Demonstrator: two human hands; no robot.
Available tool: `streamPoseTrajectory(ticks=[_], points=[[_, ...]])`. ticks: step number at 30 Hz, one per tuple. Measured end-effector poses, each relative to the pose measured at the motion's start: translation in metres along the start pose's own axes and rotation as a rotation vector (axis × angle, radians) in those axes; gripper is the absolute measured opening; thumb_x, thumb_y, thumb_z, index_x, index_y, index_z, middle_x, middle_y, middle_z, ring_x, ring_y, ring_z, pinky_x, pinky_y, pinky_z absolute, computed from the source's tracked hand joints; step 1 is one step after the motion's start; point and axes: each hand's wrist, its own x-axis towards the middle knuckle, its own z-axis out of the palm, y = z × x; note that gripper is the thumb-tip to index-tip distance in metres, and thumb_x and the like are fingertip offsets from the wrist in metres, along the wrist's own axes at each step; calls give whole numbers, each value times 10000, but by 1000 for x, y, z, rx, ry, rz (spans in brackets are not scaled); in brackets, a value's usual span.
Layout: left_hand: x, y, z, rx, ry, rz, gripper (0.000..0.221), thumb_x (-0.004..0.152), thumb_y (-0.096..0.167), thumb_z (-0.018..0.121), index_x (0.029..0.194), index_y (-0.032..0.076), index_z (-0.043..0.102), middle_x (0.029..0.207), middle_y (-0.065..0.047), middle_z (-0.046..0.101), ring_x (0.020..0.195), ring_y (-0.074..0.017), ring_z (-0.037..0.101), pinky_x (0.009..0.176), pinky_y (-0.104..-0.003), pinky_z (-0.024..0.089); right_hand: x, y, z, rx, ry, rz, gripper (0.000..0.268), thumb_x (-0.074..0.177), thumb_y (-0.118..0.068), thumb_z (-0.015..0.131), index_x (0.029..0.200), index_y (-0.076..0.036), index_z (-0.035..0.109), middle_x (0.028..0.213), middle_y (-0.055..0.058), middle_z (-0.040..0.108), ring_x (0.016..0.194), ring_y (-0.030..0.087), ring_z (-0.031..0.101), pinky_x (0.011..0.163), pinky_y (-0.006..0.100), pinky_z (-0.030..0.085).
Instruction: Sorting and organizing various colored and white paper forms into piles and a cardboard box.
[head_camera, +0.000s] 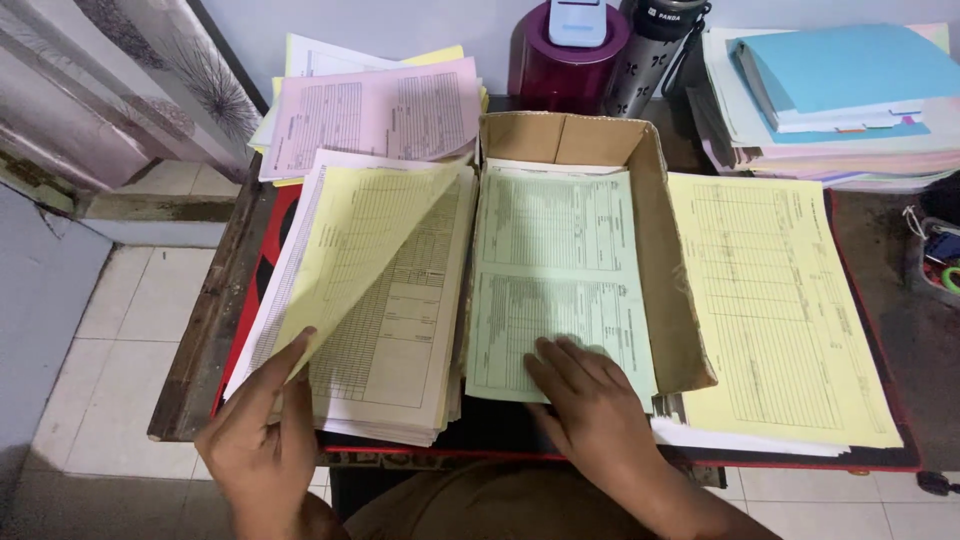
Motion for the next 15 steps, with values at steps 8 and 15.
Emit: streamPoseTrajectory(ticks=[8,15], points=[[9,49,13,125,192,43,196,1072,-199,592,1160,-111,742,1109,-233,760,978,-314,763,834,-385,589,-5,11,15,-86,39,-35,539,920,-347,680,1406,-132,596,1513,117,542,1426,319,476,1144,483,361],[2,30,24,22,60,86,308,998,-230,582,1221,-53,700,1170,-214,749,1027,-276,757,910,-351,623,-4,6,-2,41,105,-94,426,964,-259,676,1363,-116,633,1455,122,587,1371,353,528,1144,524,381]])
